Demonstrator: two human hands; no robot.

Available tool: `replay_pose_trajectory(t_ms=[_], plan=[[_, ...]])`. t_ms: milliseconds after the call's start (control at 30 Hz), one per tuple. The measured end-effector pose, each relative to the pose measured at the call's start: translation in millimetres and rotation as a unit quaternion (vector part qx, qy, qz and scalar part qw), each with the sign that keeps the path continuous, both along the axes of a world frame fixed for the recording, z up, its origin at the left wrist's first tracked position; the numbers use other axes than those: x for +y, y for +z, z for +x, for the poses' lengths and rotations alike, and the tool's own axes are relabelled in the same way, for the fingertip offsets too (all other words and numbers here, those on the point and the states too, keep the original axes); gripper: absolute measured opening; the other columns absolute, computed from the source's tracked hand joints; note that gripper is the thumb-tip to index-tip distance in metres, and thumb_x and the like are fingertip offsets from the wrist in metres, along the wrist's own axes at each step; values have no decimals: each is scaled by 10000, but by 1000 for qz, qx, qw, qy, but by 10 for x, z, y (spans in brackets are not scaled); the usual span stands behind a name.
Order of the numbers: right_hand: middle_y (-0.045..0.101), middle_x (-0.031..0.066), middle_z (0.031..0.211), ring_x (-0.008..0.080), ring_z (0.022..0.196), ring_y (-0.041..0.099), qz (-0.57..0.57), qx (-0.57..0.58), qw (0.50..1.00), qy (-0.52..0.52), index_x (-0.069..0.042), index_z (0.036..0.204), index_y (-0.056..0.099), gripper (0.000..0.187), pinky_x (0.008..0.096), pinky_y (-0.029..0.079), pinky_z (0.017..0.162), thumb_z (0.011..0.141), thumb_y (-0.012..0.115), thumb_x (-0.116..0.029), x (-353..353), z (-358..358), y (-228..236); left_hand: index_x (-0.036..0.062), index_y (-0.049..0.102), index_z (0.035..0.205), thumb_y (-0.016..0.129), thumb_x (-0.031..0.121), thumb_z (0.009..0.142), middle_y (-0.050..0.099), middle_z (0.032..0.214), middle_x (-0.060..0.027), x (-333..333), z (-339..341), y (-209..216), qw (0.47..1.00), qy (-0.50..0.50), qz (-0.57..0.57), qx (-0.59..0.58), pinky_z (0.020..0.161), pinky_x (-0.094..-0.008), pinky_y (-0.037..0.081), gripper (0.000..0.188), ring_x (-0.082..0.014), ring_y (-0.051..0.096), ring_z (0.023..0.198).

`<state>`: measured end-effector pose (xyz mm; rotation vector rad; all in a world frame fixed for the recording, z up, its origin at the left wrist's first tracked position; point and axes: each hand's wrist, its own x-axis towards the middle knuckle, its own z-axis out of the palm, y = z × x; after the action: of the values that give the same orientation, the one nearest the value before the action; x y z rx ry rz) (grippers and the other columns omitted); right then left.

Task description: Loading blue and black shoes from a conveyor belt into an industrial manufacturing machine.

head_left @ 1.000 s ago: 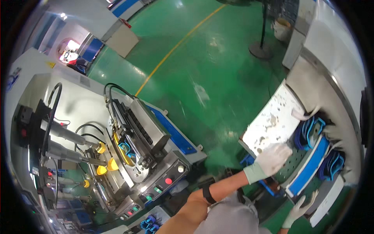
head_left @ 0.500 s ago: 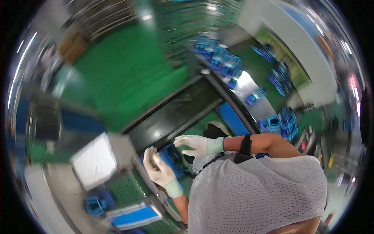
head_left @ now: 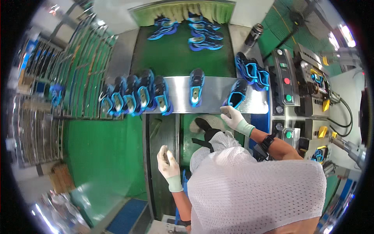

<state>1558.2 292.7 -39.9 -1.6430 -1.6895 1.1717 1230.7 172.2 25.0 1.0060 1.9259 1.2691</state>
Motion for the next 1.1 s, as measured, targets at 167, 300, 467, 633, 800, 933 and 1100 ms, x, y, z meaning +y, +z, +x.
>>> replay_pose_trajectory(t_ms=[167,300,467,633,800,933,1100], plan=[[554,190,1356,373,1186,603,12,-122,992,5,-44,1375,465,527,424,493,1005,906,664,-176,21,467,51,-32,616,1247,579,100,990,645,1176,-121,711,241,-2,995,-72,-71,-18,915,-312,515,291,-200,652,1053],[531,183,1351,397,1180,582,-65,-211,974,45,-57,1302,508,471,454,507,949,882,674,-192,197,649,-636,-31,577,1301,565,85,1014,662,1225,-136,1126,373,-20,982,-157,-103,4,963,-320,518,309,-202,651,1105],[669,218,781,424,782,679,-82,-243,966,44,-34,927,634,529,503,541,750,888,635,-561,819,569,209,-18,630,1222,575,82,999,675,1188,-135,1599,481,220,958,-260,-78,92,968,-340,508,250,-233,657,1099],[685,57,768,163,710,651,-191,25,981,20,-10,942,714,461,336,525,678,913,693,-470,852,646,1146,-15,633,1216,574,110,1003,676,1187,-142,1700,519,233,951,-290,-59,93,976,-350,504,253,-249,658,1106],[653,1,789,80,728,592,-233,172,957,35,-8,950,714,409,285,501,670,928,707,-416,669,326,1408,-2,628,1234,590,83,961,658,1156,-141,1551,453,265,945,-311,3,102,905,-355,525,288,-251,669,1016],[655,11,804,78,724,607,-286,163,943,55,-6,989,696,398,279,522,646,931,706,-400,561,65,1403,15,637,1205,588,87,964,660,1139,-155,1298,228,210,957,-275,12,89,892,-366,527,256,-281,670,1011],[717,61,855,139,777,653,-183,91,954,218,-12,1041,696,332,320,538,760,894,745,-306,465,-309,1480,19,609,1293,610,92,947,673,1203,-128,1051,75,187,976,-205,-45,-57,882,-329,532,354,-191,664,1031]])
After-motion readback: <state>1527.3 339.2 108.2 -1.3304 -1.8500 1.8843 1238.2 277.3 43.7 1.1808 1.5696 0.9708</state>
